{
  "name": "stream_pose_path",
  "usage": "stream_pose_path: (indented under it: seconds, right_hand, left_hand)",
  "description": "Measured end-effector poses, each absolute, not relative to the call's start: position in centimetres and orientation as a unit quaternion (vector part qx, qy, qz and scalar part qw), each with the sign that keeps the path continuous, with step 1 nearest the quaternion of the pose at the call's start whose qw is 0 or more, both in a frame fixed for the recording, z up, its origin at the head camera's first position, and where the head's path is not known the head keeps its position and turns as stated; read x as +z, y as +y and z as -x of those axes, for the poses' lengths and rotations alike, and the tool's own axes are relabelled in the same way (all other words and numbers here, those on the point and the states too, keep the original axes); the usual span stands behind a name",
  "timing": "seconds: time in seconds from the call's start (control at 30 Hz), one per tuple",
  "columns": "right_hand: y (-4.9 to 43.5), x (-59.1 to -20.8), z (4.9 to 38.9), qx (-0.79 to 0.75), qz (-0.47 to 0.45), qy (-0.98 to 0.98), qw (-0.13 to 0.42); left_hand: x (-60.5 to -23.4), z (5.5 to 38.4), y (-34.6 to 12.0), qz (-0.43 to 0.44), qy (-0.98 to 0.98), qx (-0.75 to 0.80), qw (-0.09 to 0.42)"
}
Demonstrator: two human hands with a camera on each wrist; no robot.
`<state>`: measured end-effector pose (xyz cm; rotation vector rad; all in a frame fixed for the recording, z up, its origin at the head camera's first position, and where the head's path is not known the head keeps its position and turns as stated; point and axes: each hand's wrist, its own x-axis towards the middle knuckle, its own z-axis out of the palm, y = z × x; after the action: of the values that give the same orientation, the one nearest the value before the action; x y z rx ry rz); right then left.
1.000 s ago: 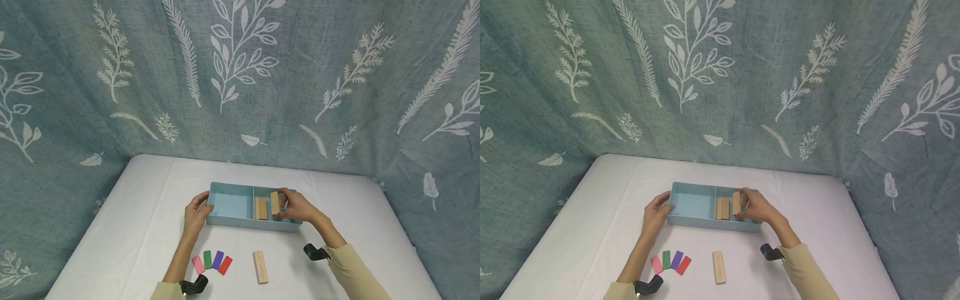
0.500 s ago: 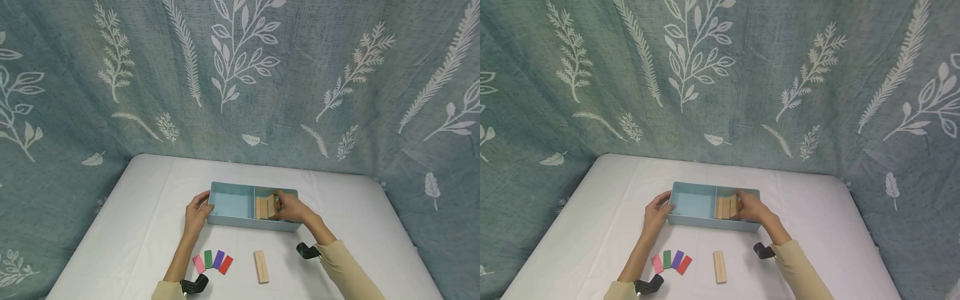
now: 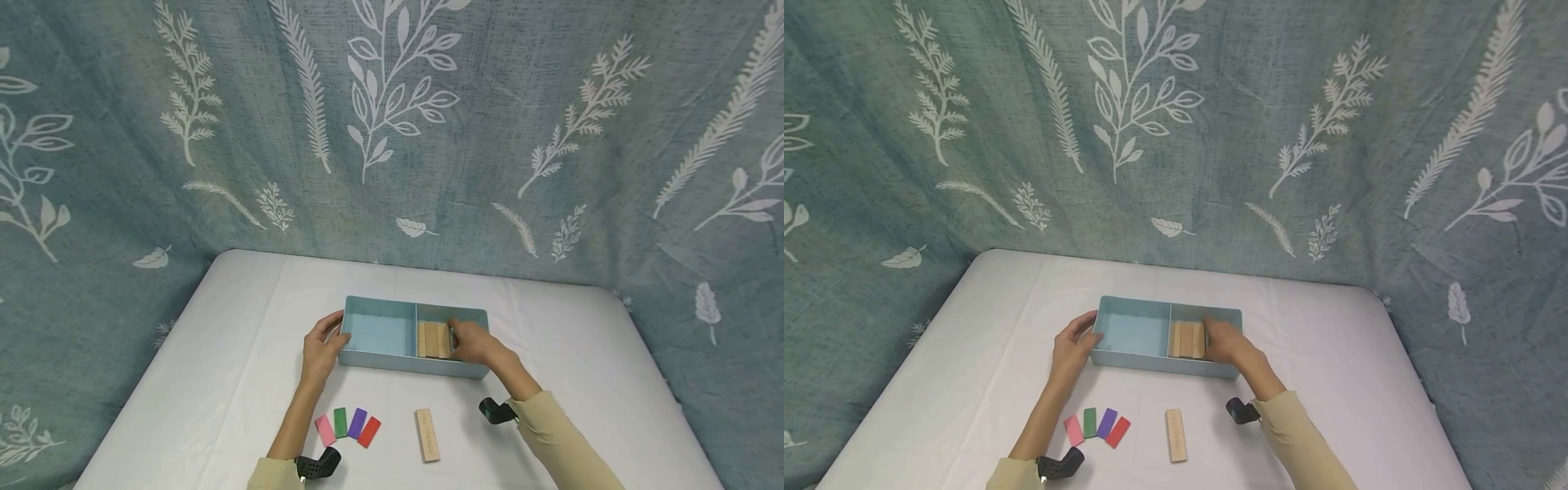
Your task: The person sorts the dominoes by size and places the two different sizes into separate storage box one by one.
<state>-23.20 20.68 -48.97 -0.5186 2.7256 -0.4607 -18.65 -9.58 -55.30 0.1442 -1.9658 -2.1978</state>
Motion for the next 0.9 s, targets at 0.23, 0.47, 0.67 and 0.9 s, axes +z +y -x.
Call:
stream_pose_path:
  seconds: [0.23,0.47,0.67,0.9]
  right_hand:
    - [20.4,-49.0,23.3,-0.153,0.171,0.958,0.170]
    - [20.3,-49.4,23.4,-0.145,0.162,0.961,0.170]
    - [20.5,-49.2,23.3,-0.161,0.153,0.960,0.169]
    - [21.1,-47.5,22.4,-0.233,0.167,0.949,0.132]
  left_hand:
    - [-55.3,18.6,-9.6,-0.048,-0.662,-0.742,0.094]
    - [-55.4,18.7,-9.6,-0.048,-0.659,-0.745,0.091]
    - [-55.6,18.7,-9.6,-0.048,-0.660,-0.744,0.091]
    - [-55.5,18.8,-9.5,-0.050,-0.658,-0.746,0.091]
